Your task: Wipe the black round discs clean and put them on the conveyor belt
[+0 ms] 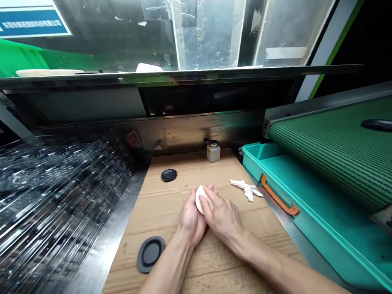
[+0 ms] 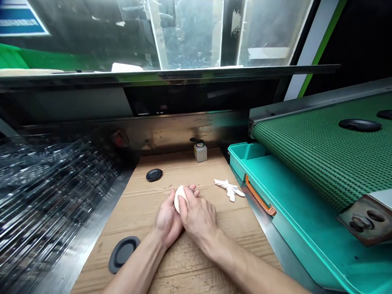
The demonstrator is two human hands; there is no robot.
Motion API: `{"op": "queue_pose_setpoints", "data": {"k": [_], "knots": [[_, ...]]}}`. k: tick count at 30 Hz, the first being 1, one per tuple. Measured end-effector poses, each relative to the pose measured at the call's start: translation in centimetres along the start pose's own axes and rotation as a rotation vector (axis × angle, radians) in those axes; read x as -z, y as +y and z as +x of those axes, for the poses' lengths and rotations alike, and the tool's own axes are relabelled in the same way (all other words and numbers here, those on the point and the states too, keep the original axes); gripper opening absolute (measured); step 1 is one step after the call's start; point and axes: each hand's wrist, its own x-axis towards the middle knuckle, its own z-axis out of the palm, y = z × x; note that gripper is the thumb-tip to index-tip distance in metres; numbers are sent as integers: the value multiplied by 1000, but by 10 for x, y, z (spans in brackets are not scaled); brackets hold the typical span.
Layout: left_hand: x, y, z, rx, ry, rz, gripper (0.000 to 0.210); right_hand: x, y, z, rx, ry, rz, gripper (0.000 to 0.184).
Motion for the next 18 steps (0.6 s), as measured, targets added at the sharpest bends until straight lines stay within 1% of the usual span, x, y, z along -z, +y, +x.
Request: {"op": "queue_pose_setpoints", "data": {"k": [4,7,11,14,15,18], "knots": [[-1,-2,-1,-52,-30,22,39,2,2,0,-59,63,-9,43],[-1,-2,-2,-31,-10,29,40,2,3,-1,9,46,-8,44],[-1,-1,0,-64,-10,41,37,2,8,-1,-17,74,-17,44],[0,-1,2,-43,-10,49,36,1,12,-1,129,87,15,44],[0,-1,3,-41,-10,49,36,1,13,-2,153,90,22,43],[2,-1,4,-66,-5,38,35,5,16,-4,163,103,46,41]]}}
